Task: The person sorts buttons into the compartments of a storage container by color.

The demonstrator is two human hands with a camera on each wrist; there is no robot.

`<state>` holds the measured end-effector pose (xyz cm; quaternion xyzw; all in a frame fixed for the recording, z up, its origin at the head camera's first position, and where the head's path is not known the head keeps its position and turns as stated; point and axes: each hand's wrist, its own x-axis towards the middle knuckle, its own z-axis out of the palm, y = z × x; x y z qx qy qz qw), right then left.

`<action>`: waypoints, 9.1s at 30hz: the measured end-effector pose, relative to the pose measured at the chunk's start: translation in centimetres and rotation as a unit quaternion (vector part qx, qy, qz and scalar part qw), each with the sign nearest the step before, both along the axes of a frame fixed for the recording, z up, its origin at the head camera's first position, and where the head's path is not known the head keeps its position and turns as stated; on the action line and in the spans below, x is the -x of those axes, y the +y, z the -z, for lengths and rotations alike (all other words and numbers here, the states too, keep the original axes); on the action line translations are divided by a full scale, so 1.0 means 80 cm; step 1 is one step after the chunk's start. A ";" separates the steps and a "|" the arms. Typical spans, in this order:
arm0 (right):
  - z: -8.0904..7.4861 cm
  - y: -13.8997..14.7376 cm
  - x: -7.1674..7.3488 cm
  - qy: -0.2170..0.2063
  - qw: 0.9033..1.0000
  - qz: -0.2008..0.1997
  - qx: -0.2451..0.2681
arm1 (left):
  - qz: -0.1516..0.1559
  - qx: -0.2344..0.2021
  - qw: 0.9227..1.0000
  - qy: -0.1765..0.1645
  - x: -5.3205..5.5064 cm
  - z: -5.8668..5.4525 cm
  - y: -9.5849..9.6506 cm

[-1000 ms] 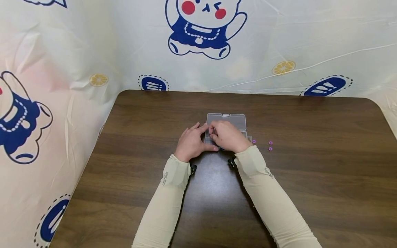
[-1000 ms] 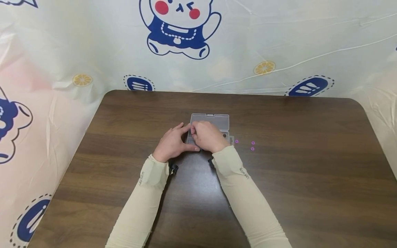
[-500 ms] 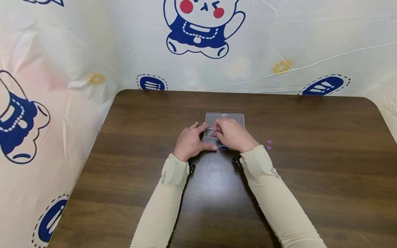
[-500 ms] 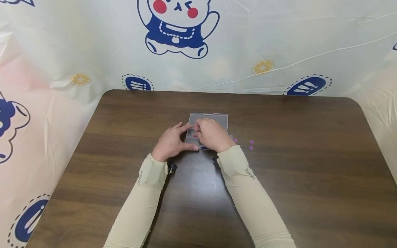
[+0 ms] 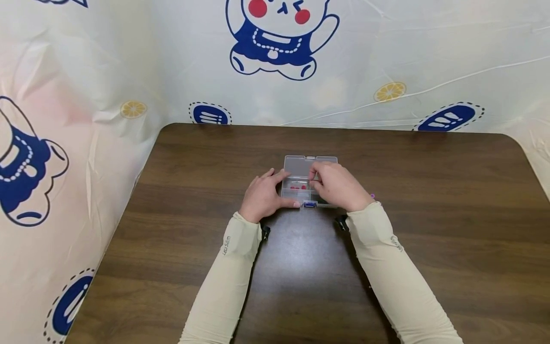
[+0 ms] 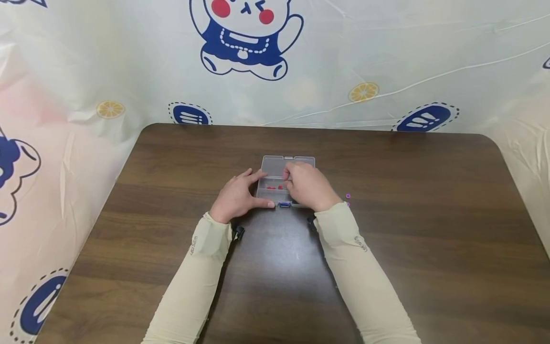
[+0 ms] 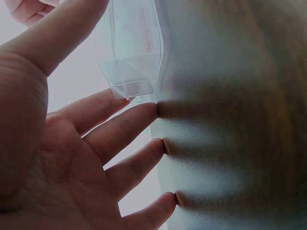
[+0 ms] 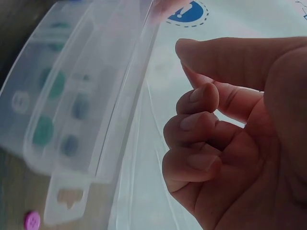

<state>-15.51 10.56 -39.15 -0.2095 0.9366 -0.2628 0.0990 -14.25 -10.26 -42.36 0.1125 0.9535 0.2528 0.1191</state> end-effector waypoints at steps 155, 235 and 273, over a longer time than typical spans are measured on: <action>0.014 0.142 -0.038 -0.008 0.997 0.024 -0.077 | 0.009 -0.001 1.000 0.008 -0.002 0.000 -0.001; 0.001 0.043 -0.029 0.020 0.999 -0.012 -0.032 | 0.003 0.000 1.000 0.000 -0.004 0.001 0.001; 0.005 -0.007 -0.029 0.028 0.999 -0.044 -0.015 | 0.004 -0.004 1.000 0.005 -0.004 0.000 -0.001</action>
